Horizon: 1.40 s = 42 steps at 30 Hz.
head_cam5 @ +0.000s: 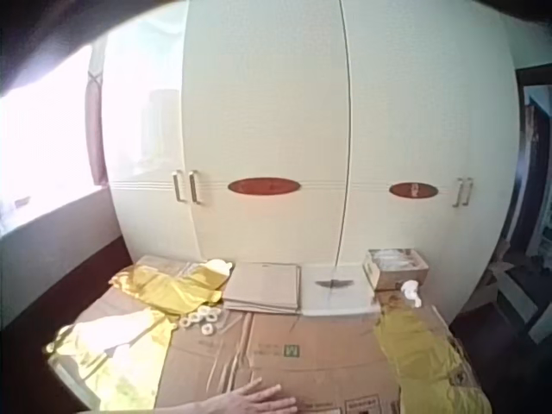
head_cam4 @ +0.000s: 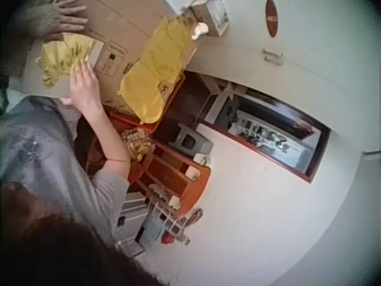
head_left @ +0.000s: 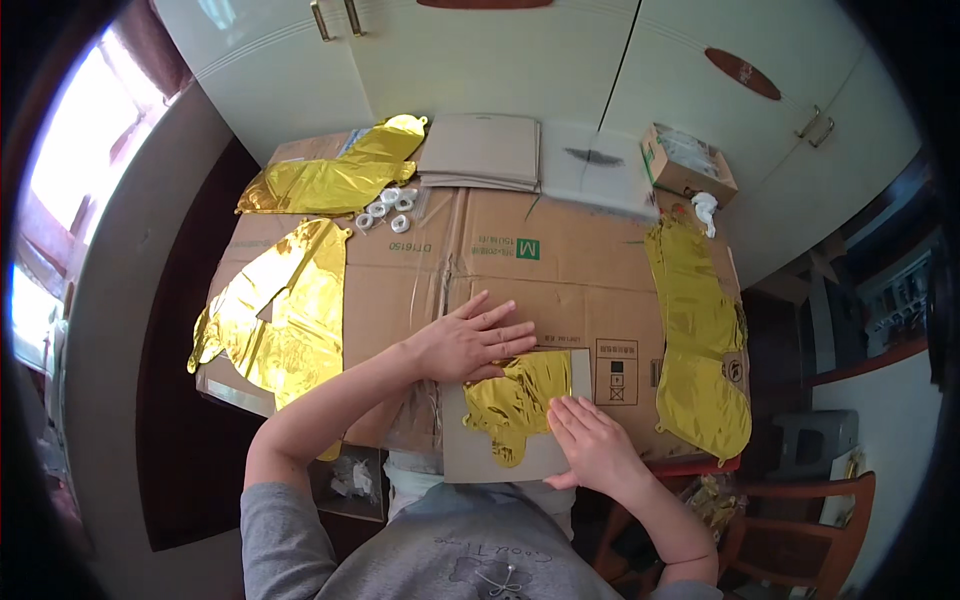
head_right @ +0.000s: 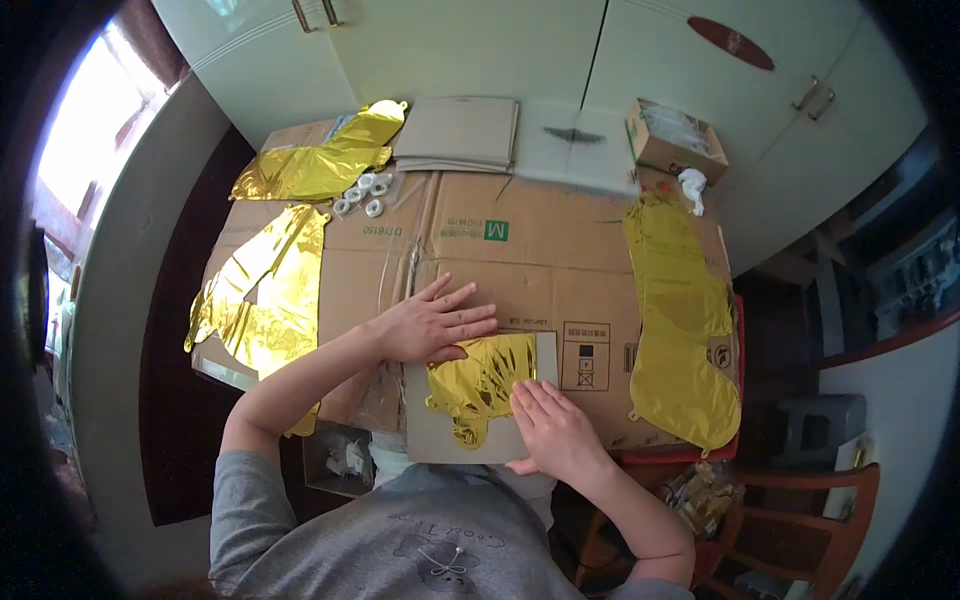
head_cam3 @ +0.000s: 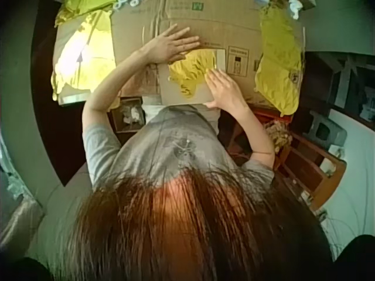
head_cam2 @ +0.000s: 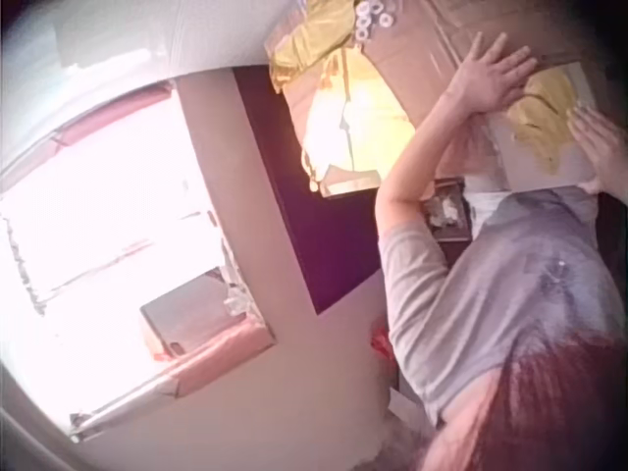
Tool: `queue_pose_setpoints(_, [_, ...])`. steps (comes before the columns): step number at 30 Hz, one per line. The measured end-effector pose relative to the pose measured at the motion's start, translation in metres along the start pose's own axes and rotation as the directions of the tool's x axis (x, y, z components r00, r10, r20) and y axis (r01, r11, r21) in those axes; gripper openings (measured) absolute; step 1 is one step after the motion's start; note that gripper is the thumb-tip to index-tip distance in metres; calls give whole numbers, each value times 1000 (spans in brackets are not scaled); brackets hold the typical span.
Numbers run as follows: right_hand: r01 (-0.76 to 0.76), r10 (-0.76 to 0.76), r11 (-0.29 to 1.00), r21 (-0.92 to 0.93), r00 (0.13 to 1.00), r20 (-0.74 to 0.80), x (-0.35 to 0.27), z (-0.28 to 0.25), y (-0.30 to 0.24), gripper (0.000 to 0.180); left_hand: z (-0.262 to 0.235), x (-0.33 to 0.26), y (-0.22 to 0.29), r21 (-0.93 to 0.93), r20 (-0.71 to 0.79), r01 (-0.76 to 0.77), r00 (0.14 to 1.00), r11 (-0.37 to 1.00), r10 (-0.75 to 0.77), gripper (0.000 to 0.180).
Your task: Folding gold foil balloons around cardboard inserts and placing them into plastic packaging sleeves.
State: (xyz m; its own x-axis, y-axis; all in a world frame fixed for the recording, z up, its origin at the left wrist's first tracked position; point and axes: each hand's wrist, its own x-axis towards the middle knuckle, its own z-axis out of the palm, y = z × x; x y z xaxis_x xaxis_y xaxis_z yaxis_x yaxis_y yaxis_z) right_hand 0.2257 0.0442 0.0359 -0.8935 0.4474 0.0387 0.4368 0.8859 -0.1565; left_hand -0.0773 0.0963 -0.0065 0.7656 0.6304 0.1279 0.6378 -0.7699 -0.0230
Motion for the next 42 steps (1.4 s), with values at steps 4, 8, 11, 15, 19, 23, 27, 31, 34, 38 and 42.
queue_pose_setpoints(4, [-9,9,1000,13,1000,19,-1,1,-1,93,-20,-4,10,-26,140,110,984,994,-106,97])
queue_pose_setpoints(8, [-12,12,1000,0,1000,19,-1,1,-1,93,-41,-1,28,59,275,140,950,988,-150,111])
queue_pose_setpoints(11, [0,1,1000,-20,1000,25,-1,2,-1,93,-43,-3,33,-35,267,79,962,996,-67,99])
queue_pose_setpoints(15, [30,-26,998,-64,998,60,-1,-1,-1,92,-12,16,28,-222,85,-16,996,975,35,60])
queue_pose_setpoints(19, [8,-8,999,-53,1000,10,-4,2,-3,86,8,39,24,-225,78,-131,985,965,152,57])
queue_pose_setpoints(23, [232,-251,963,-136,958,-141,-10,10,-12,49,7,35,26,-229,52,-148,985,962,163,56])
queue_pose_setpoints(27, [293,-342,935,-201,893,-291,-19,15,-16,20,8,35,26,-227,74,-153,982,962,173,57])
queue_pose_setpoints(31, [295,-343,936,-191,885,-315,-43,-8,-20,17,10,35,25,-235,81,-162,979,958,185,57])
queue_pose_setpoints(34, [233,-306,947,-222,866,-395,-88,-31,-10,15,13,34,25,-212,70,-175,979,961,193,58])
queue_pose_setpoints(38, [-237,-22,921,-309,761,-648,-171,-49,19,9,8,31,26,-191,24,-177,982,965,185,59])
queue_pose_setpoints(42, [-399,26,838,-372,711,-703,-172,-55,59,16,5,34,26,-180,21,-190,980,965,197,61])
